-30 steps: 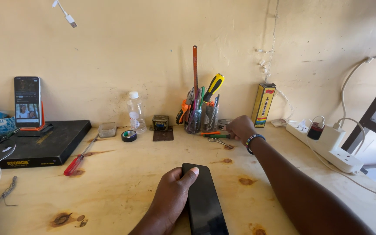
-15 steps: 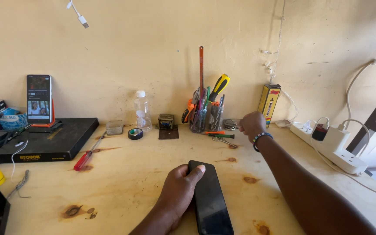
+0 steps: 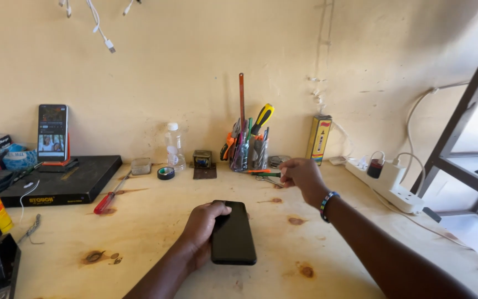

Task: A person uses a plastic prying tool to carefully disassemble a smartphone on a repair bench.

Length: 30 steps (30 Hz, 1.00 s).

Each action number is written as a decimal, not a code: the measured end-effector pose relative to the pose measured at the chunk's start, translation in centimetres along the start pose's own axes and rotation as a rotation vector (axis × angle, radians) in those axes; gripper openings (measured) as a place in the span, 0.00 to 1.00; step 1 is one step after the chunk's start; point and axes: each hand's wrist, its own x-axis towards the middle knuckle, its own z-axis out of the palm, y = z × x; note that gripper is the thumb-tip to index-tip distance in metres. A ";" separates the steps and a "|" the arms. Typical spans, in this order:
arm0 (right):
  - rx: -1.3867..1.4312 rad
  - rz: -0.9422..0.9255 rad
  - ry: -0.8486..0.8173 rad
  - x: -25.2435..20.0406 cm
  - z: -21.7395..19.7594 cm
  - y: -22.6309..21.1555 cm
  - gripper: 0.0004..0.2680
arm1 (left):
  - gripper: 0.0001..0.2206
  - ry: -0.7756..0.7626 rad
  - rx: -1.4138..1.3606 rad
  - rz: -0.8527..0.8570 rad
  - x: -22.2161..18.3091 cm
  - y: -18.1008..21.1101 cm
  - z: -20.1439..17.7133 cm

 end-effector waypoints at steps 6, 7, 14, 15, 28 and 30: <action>-0.140 0.005 -0.011 -0.9 -0.7 2.4 0.05 | 0.08 0.019 0.053 -0.020 -3.3 1.4 0.5; -0.139 -0.001 -0.014 -1.0 -0.8 2.3 0.05 | 0.08 0.020 0.052 -0.013 -3.7 1.7 0.6; -0.897 -0.344 -0.072 2.5 -1.0 6.5 0.11 | 0.16 -0.073 -0.322 0.025 -0.8 1.7 -0.3; -1.020 -0.417 -0.136 2.6 -0.8 6.9 0.11 | 0.13 -0.035 -0.314 0.050 -0.7 1.8 -0.4; -1.179 -0.526 -0.264 1.3 -0.4 6.7 0.10 | 0.14 0.056 -0.492 0.017 -4.9 2.4 1.4; -1.255 -0.613 -0.308 1.2 -0.5 6.8 0.07 | 0.22 0.110 -0.365 -0.003 -7.0 3.2 2.7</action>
